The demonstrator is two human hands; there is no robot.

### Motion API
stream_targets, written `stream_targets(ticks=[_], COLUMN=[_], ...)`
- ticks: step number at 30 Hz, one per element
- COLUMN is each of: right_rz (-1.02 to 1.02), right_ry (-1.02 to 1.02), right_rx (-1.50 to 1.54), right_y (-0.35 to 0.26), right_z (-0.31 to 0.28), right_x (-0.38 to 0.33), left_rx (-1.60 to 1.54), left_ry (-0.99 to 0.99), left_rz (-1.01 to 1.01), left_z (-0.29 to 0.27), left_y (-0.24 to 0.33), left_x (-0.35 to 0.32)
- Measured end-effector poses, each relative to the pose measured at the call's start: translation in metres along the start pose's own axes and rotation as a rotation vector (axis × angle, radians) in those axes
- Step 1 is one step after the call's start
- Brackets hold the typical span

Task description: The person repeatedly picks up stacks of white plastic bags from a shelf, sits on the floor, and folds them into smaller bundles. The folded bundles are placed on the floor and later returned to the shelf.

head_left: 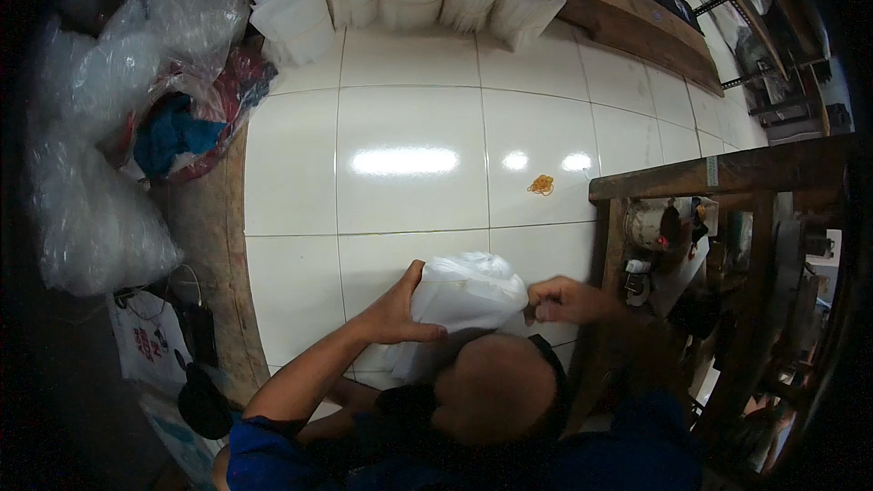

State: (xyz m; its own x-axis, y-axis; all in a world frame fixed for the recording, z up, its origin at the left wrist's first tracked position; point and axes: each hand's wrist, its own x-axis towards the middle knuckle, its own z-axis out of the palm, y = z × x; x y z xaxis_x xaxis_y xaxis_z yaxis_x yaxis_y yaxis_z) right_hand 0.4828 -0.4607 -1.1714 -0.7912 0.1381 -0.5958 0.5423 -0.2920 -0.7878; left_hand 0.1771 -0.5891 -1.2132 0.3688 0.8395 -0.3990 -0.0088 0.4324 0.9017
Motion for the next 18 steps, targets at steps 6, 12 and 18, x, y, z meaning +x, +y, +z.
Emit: stream_targets(ticks=[6,12,18], right_rz=[-0.2,-0.321,-0.255], right_ry=[0.004,-0.136,-0.069], right_rx=[0.131,0.539,-0.281], right_y=[-0.032,-0.051,-0.084], right_z=[0.028,0.02,0.049], right_x=[-0.005,0.026,0.07], left_rx=[0.062,0.092,0.096], left_ry=[0.036,0.024,0.361], left_rz=[-0.064,-0.087,-0.148], left_z=[0.001,-0.006,-0.005], left_y=[-0.006,0.0,-0.023], left_x=[0.012,0.012,0.029])
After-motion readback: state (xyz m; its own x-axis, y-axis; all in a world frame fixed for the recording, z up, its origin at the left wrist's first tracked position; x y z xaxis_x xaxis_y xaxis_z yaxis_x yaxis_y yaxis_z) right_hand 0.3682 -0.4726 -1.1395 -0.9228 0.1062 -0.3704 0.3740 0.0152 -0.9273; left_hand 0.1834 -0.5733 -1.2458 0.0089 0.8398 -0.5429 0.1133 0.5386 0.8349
